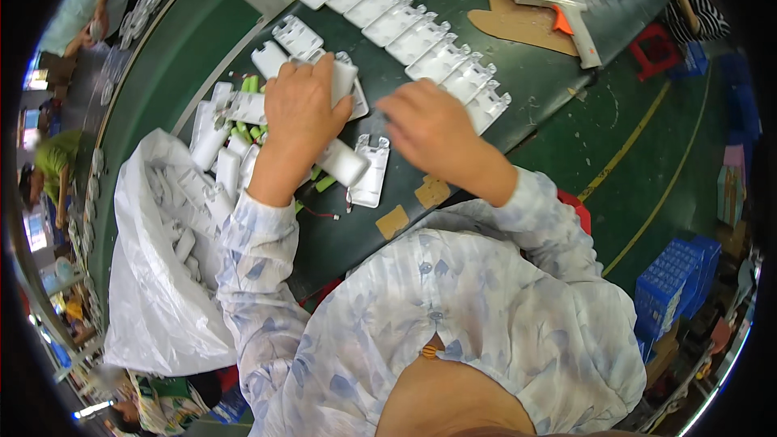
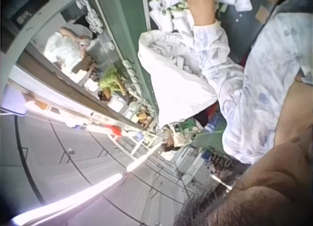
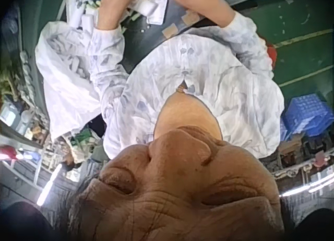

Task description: The person empties a bag of white plastic housings onto the table, arranges them in a row, and applies glue to each using a glue gun. They then press a green battery into the glue in each housing by hand.

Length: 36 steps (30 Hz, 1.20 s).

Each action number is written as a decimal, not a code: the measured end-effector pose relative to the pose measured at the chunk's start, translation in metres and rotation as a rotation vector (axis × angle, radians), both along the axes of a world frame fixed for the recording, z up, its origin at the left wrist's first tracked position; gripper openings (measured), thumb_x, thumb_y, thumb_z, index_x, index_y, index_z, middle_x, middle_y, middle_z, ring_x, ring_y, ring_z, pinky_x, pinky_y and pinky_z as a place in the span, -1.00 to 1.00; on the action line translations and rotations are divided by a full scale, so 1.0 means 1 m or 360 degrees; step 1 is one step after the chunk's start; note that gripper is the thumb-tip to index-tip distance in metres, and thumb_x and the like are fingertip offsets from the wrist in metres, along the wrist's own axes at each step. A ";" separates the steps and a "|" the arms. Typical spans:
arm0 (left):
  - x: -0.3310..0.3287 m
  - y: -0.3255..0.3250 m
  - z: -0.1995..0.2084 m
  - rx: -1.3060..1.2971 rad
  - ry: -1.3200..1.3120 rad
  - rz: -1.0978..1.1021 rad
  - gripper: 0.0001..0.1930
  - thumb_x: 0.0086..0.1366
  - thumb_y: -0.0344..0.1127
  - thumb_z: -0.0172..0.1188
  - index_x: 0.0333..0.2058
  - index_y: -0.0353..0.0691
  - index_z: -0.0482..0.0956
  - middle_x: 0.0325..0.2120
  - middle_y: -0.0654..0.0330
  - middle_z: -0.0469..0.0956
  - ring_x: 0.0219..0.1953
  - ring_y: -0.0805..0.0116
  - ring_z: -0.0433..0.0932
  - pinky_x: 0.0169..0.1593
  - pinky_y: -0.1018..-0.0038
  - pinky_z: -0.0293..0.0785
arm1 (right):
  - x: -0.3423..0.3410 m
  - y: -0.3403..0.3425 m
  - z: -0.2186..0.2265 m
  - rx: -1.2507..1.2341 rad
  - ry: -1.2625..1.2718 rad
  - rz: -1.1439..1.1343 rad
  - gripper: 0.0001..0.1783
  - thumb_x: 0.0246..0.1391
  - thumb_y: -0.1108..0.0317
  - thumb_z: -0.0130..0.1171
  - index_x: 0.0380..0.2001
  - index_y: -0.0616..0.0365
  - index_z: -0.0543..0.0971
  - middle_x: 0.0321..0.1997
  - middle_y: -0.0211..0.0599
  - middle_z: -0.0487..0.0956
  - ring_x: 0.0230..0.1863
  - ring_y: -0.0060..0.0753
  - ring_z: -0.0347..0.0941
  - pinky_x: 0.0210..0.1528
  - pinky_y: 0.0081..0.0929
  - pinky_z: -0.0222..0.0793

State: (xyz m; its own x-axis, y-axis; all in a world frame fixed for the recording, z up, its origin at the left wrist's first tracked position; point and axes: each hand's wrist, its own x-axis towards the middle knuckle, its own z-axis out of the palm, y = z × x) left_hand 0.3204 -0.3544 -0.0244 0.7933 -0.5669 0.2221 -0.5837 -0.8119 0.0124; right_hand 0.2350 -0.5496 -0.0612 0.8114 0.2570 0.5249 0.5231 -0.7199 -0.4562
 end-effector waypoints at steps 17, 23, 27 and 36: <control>0.003 0.043 -0.010 -0.1884 0.0735 0.0417 -0.41 0.13 -0.46 0.43 0.05 -0.39 0.26 -0.27 0.12 0.57 -0.32 0.50 0.53 -0.22 0.59 0.53 | 0.002 0.009 -0.003 0.0008 0.0189 0.0138 -0.44 -0.17 0.24 0.46 -0.04 0.16 0.57 -0.02 -0.16 0.49 -0.05 -0.08 0.42 -0.03 -0.24 0.41; -0.007 0.035 -0.016 -0.2143 0.0699 0.0330 -0.39 0.12 -0.52 0.42 0.05 -0.37 0.23 -0.11 0.03 0.54 -0.15 0.39 0.60 -0.10 0.54 0.58 | -0.010 0.013 0.010 -0.0240 0.0257 0.0407 -0.33 -0.23 0.16 0.48 0.04 0.07 0.56 0.30 -0.12 0.36 0.30 0.01 0.27 0.24 -0.11 0.24; -0.014 0.040 -0.016 -0.1692 0.0760 0.0238 -0.38 0.12 -0.46 0.41 0.12 -0.35 0.32 -0.07 0.08 0.54 -0.14 0.31 0.60 -0.09 0.45 0.57 | -0.011 -0.004 0.003 -0.0242 0.0296 0.0309 -0.40 -0.22 0.30 0.43 -0.01 0.14 0.55 0.25 -0.16 0.42 0.26 0.00 0.31 0.22 -0.13 0.28; -0.051 0.061 0.019 -0.0365 0.0335 -0.0420 -0.52 -0.06 -0.55 0.26 -0.06 -0.19 0.59 0.00 0.05 0.50 0.07 0.06 0.45 0.03 0.25 0.41 | -0.007 0.002 0.016 -0.0217 0.0257 0.0280 -0.42 -0.19 0.40 0.38 0.01 0.19 0.53 0.21 -0.11 0.44 0.20 0.02 0.34 0.19 -0.15 0.33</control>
